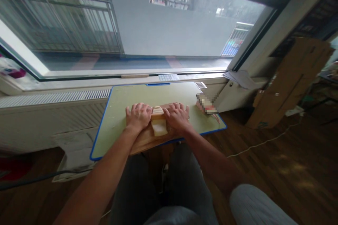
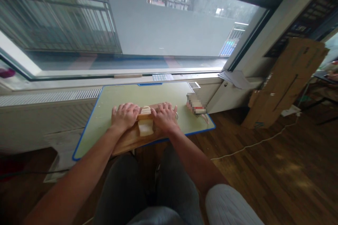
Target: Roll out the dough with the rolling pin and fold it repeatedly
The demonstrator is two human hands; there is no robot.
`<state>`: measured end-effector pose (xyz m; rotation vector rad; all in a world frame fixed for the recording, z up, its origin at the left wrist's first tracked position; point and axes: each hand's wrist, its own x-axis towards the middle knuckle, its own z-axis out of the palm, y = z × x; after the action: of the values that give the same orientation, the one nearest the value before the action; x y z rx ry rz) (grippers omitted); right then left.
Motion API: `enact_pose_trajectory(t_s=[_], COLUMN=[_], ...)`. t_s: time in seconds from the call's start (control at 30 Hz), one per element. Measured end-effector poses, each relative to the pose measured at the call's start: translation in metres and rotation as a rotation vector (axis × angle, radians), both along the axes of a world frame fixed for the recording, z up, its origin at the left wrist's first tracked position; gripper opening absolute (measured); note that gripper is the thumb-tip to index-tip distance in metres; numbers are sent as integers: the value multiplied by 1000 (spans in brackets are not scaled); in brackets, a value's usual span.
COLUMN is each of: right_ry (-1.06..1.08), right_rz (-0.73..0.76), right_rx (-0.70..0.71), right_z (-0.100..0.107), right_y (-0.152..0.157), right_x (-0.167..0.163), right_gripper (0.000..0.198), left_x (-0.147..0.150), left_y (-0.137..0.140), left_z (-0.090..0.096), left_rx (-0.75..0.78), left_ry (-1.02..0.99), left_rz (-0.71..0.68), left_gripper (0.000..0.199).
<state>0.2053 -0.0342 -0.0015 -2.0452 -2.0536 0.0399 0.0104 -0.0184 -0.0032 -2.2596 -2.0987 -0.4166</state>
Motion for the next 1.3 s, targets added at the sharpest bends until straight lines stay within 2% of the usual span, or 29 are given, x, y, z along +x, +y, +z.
enact_pose_trajectory(t_s=[0.1,0.37,0.5,0.7,1.03,1.3], right_ry=[17,30,43,46,40,25], right_rz=[-5,104,153,189,235,182], right_rx=[-10,-68,-123,-169,-73,-6], right_z=[-1,4,4,4,5,-1], right_y=[4,46,55,50,41,23], right_x=[3,10,12,15,16,13], right_gripper=[59,58,58,62,57,55], left_x=[0,-6,-10,-15,-17,-12], left_y=[0,41,48,41,36,26], left_z=[-2,-1,-6,-10,-13,-10], left_rx=[9,-133,-157,-138,-57,-32], left_ry=[14,66,96,70,68,88], left_rz=[-11,-25,-53,-66,-137,-105], left_gripper=[50,49,51,53,58,54])
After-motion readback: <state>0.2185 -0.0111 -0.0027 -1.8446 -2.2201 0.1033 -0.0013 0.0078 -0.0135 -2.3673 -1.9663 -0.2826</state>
